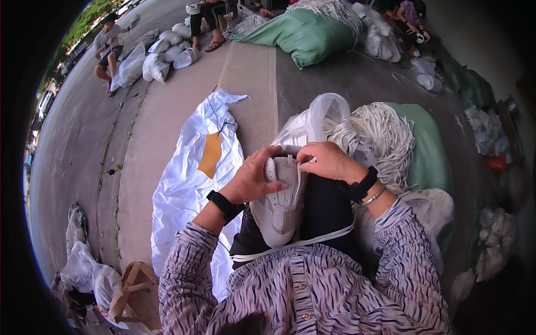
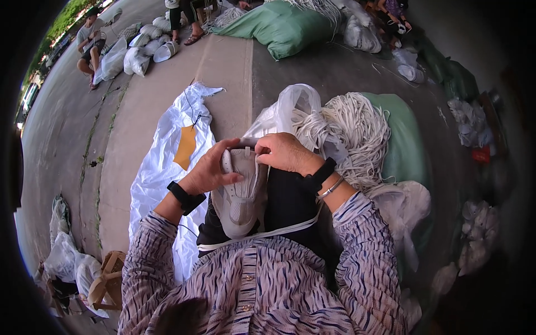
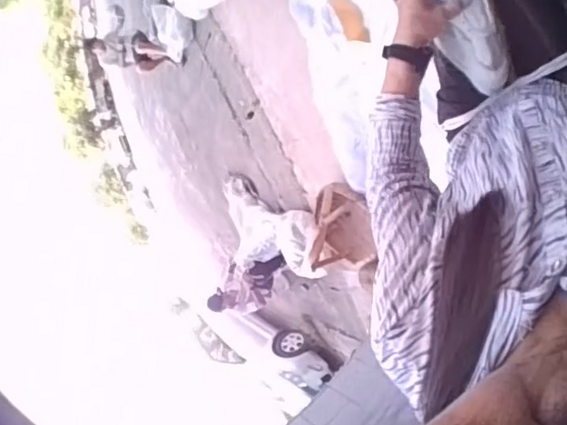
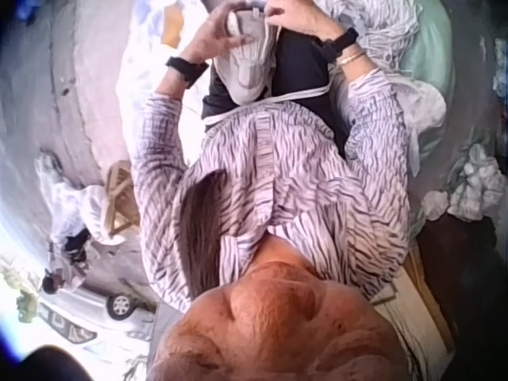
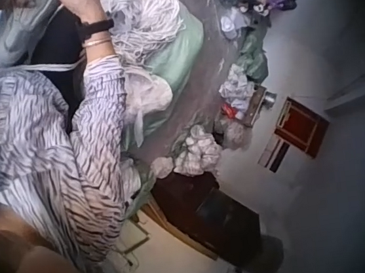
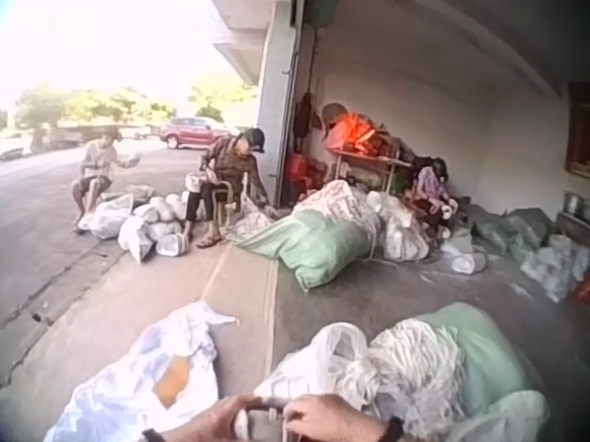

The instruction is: The recorder is lacing a white sneaker while sitting in an open workspace.

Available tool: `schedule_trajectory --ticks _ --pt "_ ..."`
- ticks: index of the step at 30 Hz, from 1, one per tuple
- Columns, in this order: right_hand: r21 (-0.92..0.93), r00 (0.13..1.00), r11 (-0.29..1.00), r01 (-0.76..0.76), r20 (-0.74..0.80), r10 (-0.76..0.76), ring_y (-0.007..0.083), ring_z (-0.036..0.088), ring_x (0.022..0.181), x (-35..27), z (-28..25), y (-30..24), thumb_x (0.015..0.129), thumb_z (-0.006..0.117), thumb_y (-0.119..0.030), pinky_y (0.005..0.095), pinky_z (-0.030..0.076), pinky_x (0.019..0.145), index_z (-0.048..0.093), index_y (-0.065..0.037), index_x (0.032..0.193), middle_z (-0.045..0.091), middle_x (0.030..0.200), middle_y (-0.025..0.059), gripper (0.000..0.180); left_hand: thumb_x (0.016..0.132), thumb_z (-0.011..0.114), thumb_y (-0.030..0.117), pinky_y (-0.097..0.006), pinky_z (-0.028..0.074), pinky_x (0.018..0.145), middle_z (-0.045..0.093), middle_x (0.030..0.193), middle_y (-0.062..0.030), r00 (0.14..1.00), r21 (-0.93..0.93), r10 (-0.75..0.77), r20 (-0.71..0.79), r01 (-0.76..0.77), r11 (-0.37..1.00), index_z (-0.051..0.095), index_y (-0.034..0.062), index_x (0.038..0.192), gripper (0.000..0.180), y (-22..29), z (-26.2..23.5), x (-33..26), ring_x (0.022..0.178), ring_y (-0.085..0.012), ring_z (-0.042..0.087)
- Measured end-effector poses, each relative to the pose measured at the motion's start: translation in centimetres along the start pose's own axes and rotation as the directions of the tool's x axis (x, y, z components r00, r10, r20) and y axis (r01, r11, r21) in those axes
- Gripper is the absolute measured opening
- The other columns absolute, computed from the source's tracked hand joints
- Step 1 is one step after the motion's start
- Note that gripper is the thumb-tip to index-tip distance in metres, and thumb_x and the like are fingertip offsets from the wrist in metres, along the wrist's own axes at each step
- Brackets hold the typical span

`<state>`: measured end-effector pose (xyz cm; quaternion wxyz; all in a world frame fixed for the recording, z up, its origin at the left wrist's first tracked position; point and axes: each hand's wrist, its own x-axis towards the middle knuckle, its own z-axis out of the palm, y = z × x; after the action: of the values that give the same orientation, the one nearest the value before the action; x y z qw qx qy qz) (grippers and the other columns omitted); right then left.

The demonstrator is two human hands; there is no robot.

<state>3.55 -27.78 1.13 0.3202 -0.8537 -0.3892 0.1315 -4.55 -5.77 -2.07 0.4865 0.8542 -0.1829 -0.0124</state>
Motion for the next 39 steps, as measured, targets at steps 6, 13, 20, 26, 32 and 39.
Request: schedule_trajectory --ticks 6,13,20,26,32,39 --pt "0.137 0.995 0.990 -0.042 0.094 0.029 0.0218 0.065 0.087 -2.0 -0.8 1.4 0.073 0.067 -0.010 0.0291 0.049 0.079 0.064 -0.002 0.098 0.067 0.091 0.0116 0.027 0.069 0.075 0.018 -0.040 0.035 0.102 0.046 0.125 -0.0199 0.999 0.040 -0.032 0.012 0.032 0.999 0.033 0.0052 0.134 0.078 0.3 1.3 0.2 0.120 -0.0348 0.043" --pt "0.106 0.987 0.994 0.001 -0.159 0.016 0.0263 0.055 0.108 -6.9 1.7 0.2 0.073 0.070 -0.012 0.0353 0.042 0.093 0.056 -0.005 0.108 0.057 0.112 0.0108 0.038 0.082 0.056 0.015 -0.042 0.033 0.104 0.030 0.140 -0.0273 0.954 0.304 -0.074 -0.290 0.165 0.938 0.016 -0.0031 0.140 0.073 1.0 5.7 -1.0 0.126 -0.0415 0.035" --pt "-0.402 0.916 0.823 0.401 0.200 -0.348 0.0254 0.049 0.112 -14.0 6.1 -1.1 0.076 0.064 -0.018 0.0572 0.023 0.105 0.061 -0.010 0.076 0.057 0.089 0.0045 0.009 0.083 0.049 0.007 -0.040 0.040 0.099 0.036 0.138 -0.0238 0.964 0.403 -0.215 -0.159 0.262 0.877 0.025 -0.0016 0.138 0.061 0.7 4.6 1.3 0.123 -0.0373 0.042" --pt "-0.005 0.991 0.991 0.132 -0.023 -0.132 0.0192 0.063 0.073 -13.8 4.7 -2.6 0.079 0.060 -0.010 0.0353 0.048 0.080 0.059 -0.008 0.083 0.060 0.074 0.0046 0.004 0.079 0.052 0.001 -0.047 0.027 0.104 0.028 0.143 -0.0234 0.973 0.550 0.031 -0.228 0.103 0.829 0.025 0.0028 0.141 0.067 2.9 6.5 -0.3 0.128 -0.0423 0.032" --pt "0.629 0.976 0.777 -0.006 -0.165 0.142 0.0157 0.063 0.063 -12.6 2.0 -4.7 0.082 0.059 -0.004 0.0281 0.047 0.057 0.050 -0.002 0.095 0.062 0.070 0.0102 0.017 0.096 0.048 0.029 -0.025 0.048 0.072 0.061 0.100 -0.0085 0.870 -0.577 -0.201 0.451 0.456 0.677 0.049 0.0001 0.120 0.037 8.5 7.1 -3.5 0.082 -0.0124 0.060" --pt "0.810 0.959 0.579 -0.093 -0.084 0.271 0.0033 0.045 0.054 -13.6 -3.3 -1.7 0.083 0.055 -0.002 0.0207 0.034 0.049 0.053 -0.003 0.095 0.049 0.061 -0.0045 0.012 0.097 0.048 0.028 -0.020 0.034 0.052 0.047 0.061 0.0027 0.802 -0.511 -0.218 0.556 0.537 0.672 0.062 0.0015 0.084 0.033 7.8 2.7 -2.6 0.054 -0.0051 0.040"
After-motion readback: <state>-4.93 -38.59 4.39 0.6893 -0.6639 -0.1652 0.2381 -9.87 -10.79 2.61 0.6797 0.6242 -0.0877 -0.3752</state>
